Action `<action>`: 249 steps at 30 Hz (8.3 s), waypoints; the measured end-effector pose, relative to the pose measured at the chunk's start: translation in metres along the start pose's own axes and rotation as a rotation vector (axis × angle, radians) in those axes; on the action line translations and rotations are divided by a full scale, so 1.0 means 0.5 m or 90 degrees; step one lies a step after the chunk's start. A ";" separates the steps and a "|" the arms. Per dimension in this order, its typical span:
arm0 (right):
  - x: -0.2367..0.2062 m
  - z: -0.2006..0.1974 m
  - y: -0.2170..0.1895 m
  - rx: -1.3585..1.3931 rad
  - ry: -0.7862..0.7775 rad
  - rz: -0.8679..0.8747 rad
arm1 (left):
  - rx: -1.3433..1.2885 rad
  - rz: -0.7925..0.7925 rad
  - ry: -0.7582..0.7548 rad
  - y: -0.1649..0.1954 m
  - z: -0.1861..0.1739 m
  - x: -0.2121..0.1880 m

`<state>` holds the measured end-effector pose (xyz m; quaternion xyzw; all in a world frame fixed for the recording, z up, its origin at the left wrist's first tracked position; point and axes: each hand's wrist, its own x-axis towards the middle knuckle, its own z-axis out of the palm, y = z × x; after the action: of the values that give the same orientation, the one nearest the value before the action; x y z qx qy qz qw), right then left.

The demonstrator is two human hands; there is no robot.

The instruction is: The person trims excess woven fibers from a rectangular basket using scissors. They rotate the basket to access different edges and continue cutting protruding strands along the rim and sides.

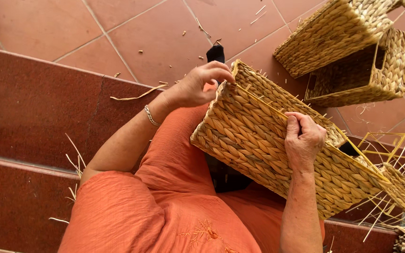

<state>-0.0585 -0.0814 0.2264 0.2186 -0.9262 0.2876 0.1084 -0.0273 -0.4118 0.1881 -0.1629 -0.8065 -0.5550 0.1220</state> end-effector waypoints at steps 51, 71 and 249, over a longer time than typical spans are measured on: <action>-0.005 0.155 -0.152 -0.278 0.064 -0.264 | -0.008 -0.182 -0.217 -0.023 0.004 0.107; -0.017 0.143 -0.127 -0.177 0.033 -0.242 | 0.219 -0.423 -0.580 0.079 0.018 0.271; -0.238 -0.215 -0.305 -0.038 0.144 -0.286 | 0.235 0.314 0.103 0.412 0.116 -0.168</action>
<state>0.1256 -0.0909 0.3486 0.3824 -0.8443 0.2514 0.2788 0.1308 -0.2999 0.3122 -0.2839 -0.8175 -0.3643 0.3440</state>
